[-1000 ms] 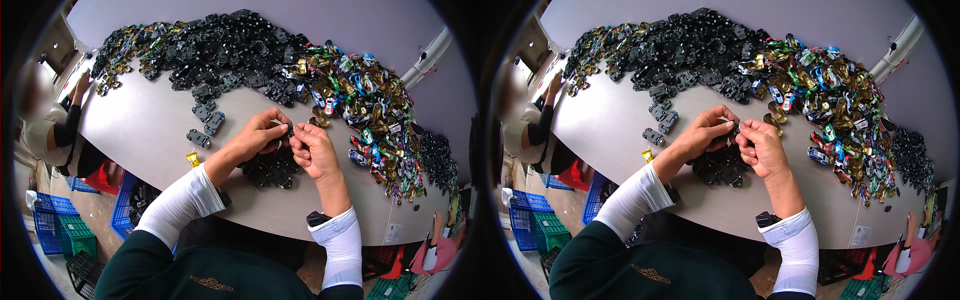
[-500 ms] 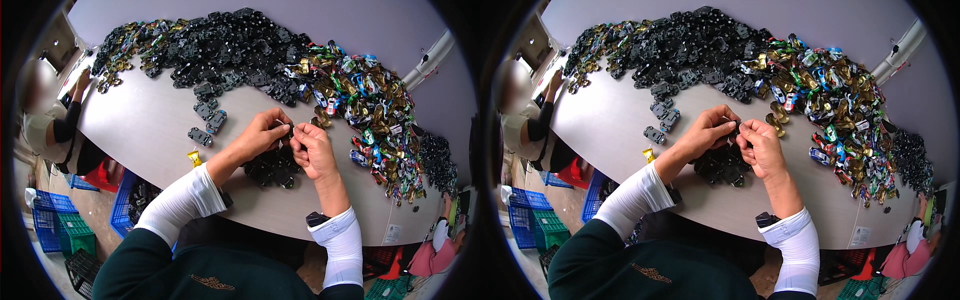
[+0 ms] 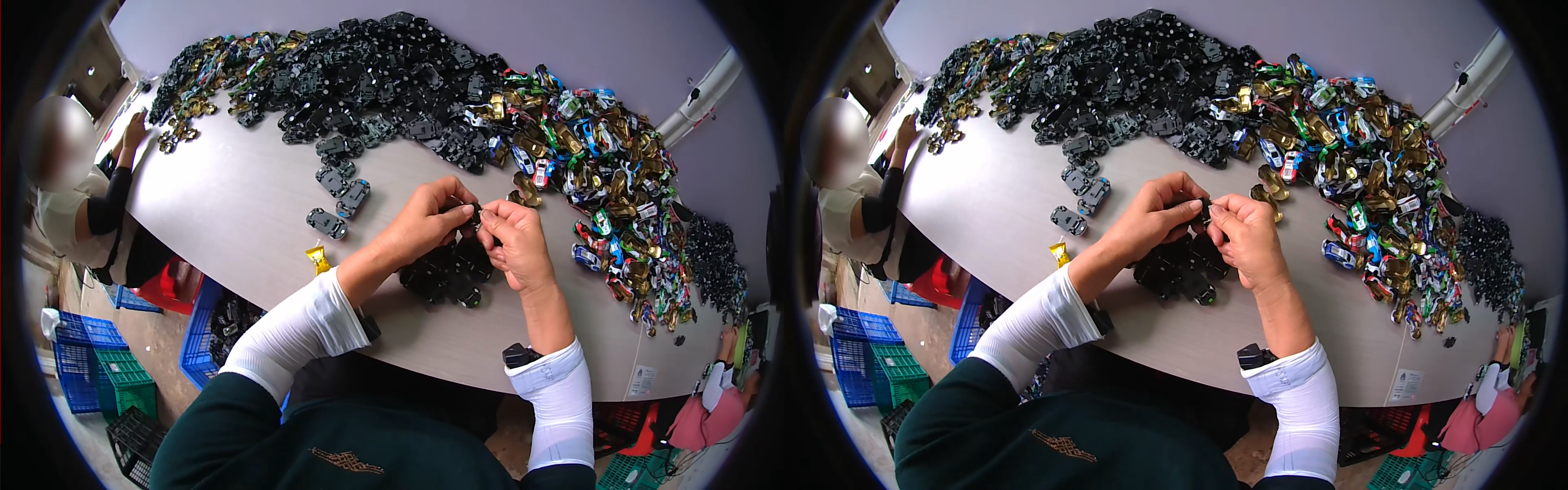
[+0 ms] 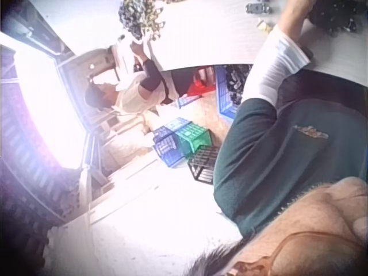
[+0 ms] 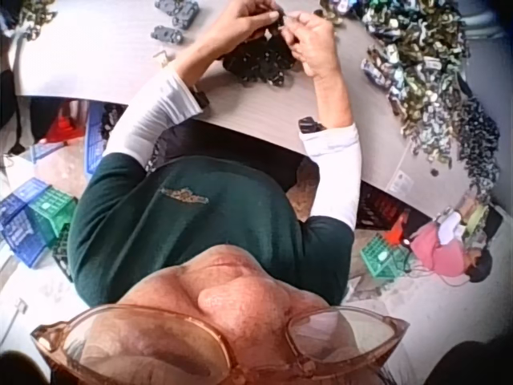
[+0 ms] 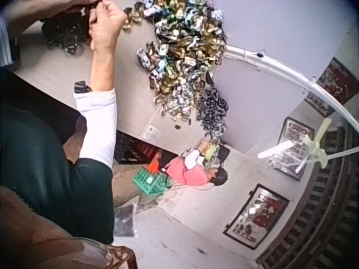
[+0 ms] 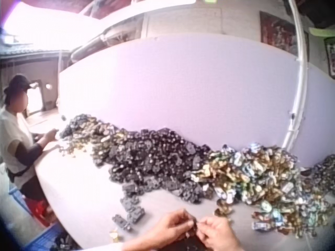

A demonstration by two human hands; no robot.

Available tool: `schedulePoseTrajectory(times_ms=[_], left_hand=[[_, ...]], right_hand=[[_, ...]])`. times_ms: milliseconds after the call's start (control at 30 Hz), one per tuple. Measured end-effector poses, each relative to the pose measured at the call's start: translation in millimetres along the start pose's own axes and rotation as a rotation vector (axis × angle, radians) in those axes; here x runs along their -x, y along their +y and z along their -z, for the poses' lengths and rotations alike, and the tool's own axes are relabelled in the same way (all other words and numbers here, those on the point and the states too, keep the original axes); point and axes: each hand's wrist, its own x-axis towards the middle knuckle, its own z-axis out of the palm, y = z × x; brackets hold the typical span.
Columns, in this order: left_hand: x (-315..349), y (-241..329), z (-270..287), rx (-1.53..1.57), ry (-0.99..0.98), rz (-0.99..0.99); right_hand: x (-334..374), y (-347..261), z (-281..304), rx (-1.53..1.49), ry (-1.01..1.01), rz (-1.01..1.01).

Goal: The person is seen manually assembling small toy cars, putting together chassis and colorful body parts.

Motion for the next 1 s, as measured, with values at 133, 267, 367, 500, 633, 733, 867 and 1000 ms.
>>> schedulePoseTrajectory(times_ms=[133, 267, 367, 500, 633, 733, 867, 1000], left_hand=[[-2.1, -5.1, -4.8, -0.147, 0.046, -0.084], [-1.5, 0.3, -2.1, -0.091, 0.013, -0.077], [-4.0, 2.2, 2.9, -0.081, -0.001, -0.06], [-4.2, 5.5, 6.4, -0.117, 0.272, -0.154], [-12.5, -3.4, 21.6, 0.171, 0.247, -0.189], [-6.9, 8.7, 14.2, 0.214, 0.167, 0.017], [-3.1, 8.2, 7.2, 0.098, -0.027, -0.006], [1.1, 10.2, 6.1, 0.018, -0.075, 0.102]], right_hand=[[-8.2, 20.6, 1.3, 0.471, 0.146, 0.239], [-0.1, -1.6, 3.4, 0.178, 0.093, 0.015], [-7.9, 11.8, 4.4, 0.38, 0.247, 0.338], [-8.7, 22.9, -6.3, 0.569, 0.151, 0.376], [-7.6, 25.6, -11.4, 0.632, 0.139, 0.425], [-4.5, 13.6, -3.7, 0.4, 0.2, 0.332], [-4.2, 4.1, 2.0, -0.045, 0.094, 0.098], [-3.6, 1.3, 8.1, -0.184, 0.004, -0.036]])
